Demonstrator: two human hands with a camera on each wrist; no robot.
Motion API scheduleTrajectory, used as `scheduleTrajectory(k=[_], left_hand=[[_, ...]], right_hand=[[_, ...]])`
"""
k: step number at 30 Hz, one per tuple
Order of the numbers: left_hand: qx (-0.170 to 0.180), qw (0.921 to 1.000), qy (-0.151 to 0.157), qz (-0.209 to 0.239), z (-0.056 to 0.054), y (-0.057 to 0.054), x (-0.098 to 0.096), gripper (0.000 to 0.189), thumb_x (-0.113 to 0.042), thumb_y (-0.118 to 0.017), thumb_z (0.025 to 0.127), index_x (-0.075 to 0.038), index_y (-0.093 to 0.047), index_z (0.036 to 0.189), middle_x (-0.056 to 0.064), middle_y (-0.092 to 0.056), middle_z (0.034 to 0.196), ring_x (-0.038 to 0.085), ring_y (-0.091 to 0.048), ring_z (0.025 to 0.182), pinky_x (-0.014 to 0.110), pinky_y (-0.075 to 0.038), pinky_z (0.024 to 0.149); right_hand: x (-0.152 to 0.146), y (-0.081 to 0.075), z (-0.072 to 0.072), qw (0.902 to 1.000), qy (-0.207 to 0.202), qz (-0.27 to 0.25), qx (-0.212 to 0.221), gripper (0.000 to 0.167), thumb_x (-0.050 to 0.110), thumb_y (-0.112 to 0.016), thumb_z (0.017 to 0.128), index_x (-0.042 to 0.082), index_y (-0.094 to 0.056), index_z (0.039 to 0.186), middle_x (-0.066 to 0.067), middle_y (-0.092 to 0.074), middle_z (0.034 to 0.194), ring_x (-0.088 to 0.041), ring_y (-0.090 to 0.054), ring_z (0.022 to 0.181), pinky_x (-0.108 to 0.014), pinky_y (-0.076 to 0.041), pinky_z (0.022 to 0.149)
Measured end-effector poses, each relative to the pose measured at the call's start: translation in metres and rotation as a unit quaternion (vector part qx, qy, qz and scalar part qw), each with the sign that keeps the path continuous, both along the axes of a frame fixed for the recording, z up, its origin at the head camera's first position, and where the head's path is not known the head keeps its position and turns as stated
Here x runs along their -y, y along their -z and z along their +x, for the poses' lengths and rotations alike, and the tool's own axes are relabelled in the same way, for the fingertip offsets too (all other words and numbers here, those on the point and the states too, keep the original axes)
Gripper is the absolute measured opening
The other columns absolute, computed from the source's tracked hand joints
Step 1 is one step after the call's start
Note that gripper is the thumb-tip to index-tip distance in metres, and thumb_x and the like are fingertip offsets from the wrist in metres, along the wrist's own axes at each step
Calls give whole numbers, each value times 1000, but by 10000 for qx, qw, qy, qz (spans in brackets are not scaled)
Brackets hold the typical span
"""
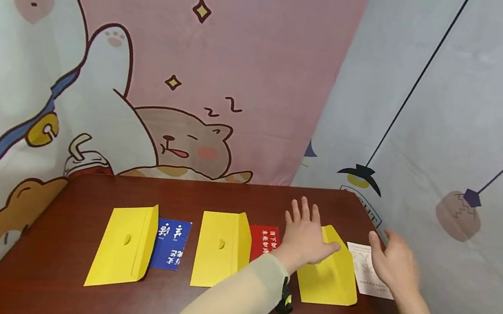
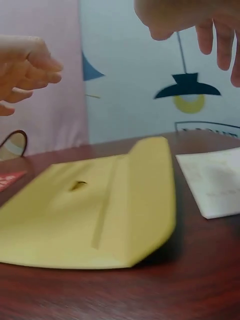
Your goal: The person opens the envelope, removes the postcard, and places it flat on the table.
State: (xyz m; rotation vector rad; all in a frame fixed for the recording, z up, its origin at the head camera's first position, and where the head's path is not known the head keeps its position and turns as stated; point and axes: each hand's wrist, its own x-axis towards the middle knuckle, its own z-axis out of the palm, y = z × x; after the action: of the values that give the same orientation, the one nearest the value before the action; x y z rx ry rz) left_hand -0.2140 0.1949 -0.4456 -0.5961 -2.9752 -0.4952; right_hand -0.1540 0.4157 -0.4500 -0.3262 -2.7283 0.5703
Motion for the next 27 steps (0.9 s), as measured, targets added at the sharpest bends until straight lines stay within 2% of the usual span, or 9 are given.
scheduleTrajectory(k=[4, 11, 19, 27], left_hand=[[-120, 9998, 179, 56, -11, -12, 20, 109, -79, -54, 91, -14, -19, 171, 15, -5, 177, 40, -2, 161, 57, -16, 126], [-673, 9969, 396, -30, -27, -30, 64, 106, -80, -46, 94, -12, -19, 170, 16, -5, 177, 42, -4, 161, 60, -15, 125], [-958, 9946, 410, -30, -32, -42, 111, 107, -80, -45, 94, -11, -14, 171, 16, -2, 177, 44, 1, 160, 65, -9, 124], [-1306, 9906, 295, -286, -32, -50, 148, 112, -84, -45, 92, -14, -10, 171, 15, 3, 177, 43, 3, 160, 67, -6, 124]], right_hand=[[14, -12, -5, 9996, -211, -63, -167, 81, 53, -40, 112, -18, -40, 150, -44, -45, 144, -63, -48, 124, -77, -41, 97], [44, -26, -21, 9942, -656, -84, -847, 77, 49, -45, 111, -17, -39, 151, -43, -44, 147, -61, -45, 130, -77, -38, 101], [84, -26, -40, 9838, -1218, -128, -1305, 76, 47, -52, 110, -9, -37, 158, -35, -39, 157, -59, -42, 137, -79, -36, 102], [116, -29, -50, 9782, -1655, 171, -1246, 80, 53, -54, 107, -5, -38, 159, -30, -35, 162, -55, -42, 139, -78, -33, 104]])
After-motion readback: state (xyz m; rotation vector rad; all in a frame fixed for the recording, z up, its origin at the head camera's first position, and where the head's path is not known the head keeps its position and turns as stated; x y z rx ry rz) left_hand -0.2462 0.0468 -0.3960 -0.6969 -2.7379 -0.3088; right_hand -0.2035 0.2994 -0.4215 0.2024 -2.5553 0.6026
